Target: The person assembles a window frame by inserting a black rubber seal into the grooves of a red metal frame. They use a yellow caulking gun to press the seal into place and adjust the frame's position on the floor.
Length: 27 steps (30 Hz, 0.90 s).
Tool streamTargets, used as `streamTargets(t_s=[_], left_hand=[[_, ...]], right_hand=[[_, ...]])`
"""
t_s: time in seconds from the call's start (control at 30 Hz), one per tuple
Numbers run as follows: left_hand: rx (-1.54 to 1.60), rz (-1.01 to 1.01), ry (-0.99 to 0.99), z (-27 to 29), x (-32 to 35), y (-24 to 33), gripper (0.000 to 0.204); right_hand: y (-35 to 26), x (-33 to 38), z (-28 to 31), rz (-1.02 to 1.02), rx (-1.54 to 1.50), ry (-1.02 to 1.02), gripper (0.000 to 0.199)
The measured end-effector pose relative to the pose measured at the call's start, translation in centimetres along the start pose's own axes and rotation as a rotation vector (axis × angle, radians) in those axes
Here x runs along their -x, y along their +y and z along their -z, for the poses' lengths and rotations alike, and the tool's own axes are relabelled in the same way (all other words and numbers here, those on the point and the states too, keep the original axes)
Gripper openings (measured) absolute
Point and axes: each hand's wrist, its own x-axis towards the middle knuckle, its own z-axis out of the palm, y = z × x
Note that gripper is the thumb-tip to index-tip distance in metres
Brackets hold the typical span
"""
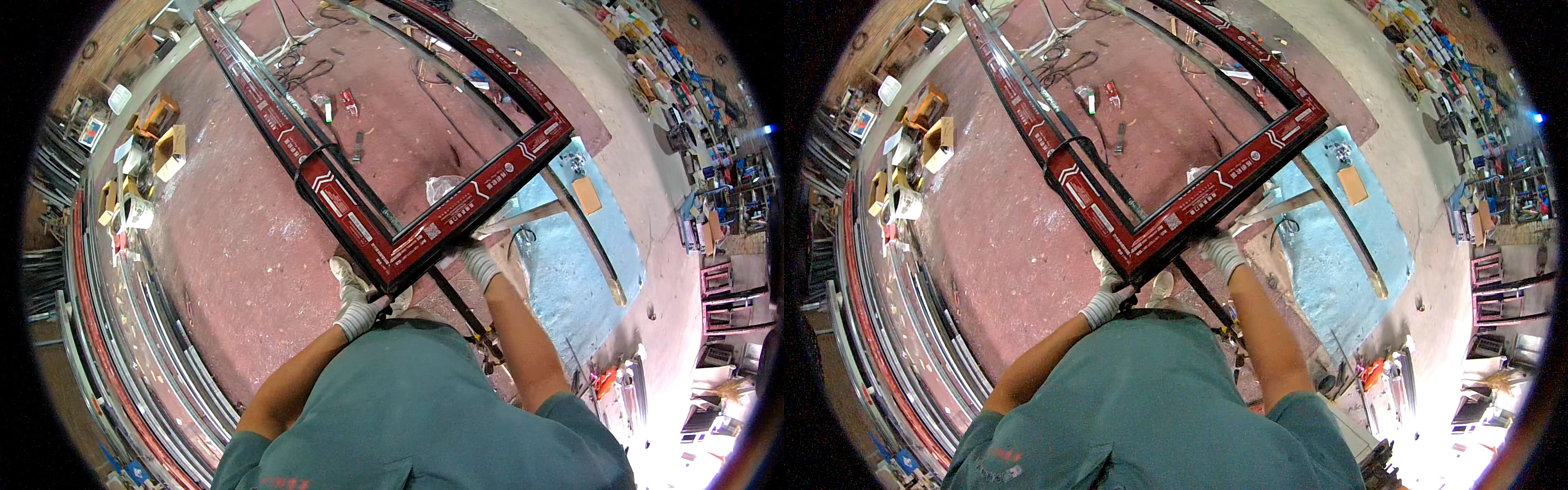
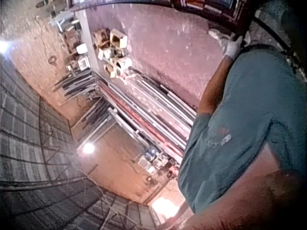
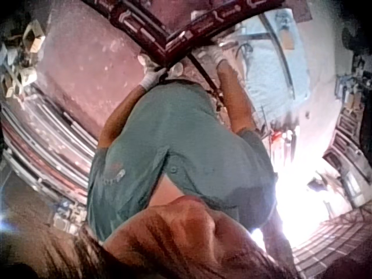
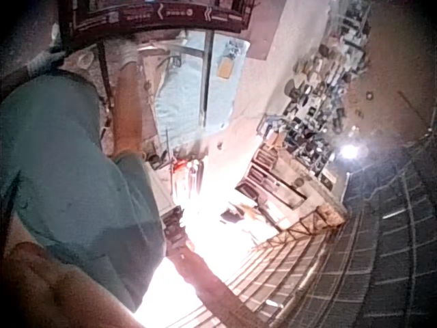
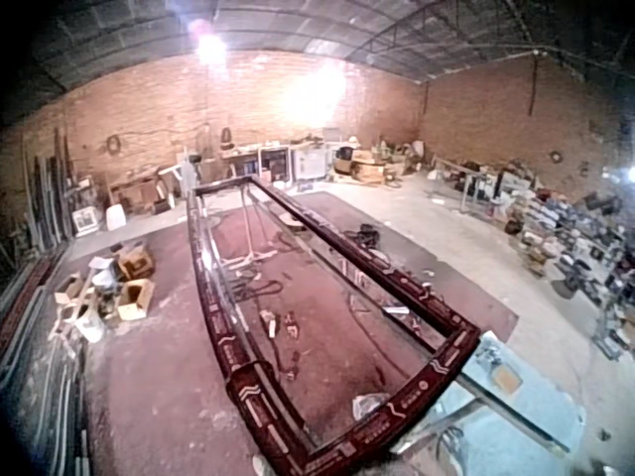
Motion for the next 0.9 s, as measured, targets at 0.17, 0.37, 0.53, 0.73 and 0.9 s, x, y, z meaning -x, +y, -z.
streamTargets(t_s=[0.17,0.37,0.53,0.73,0.9], left_hand=[[0.148,0.117,0.005,0.7,2.1,0.3,0.025],[0.141,0.186,0.031,0.7,2.8,1.0,0.028],[0.15,0.144,-0.011,0.4,2.2,1.3,0.03],[0.27,0.111,0.051,-0.1,3.3,2.2,0.039],[0.021,0.095,0.132,1.0,3.4,0.2,0.054]], right_hand=[[-11.6,-3.6,-0.3,-0.149,0.461,0.033,0.04],[-20.0,-2.9,-1.6,-0.016,0.585,0.435,0.035],[-22.8,0.8,-1.6,0.224,0.774,0.742,0.029],[-19.2,12.9,-4.2,-0.001,1.35,0.4,0.026],[-15.2,23.8,-5.4,-0.377,0.974,0.102,0.05]])
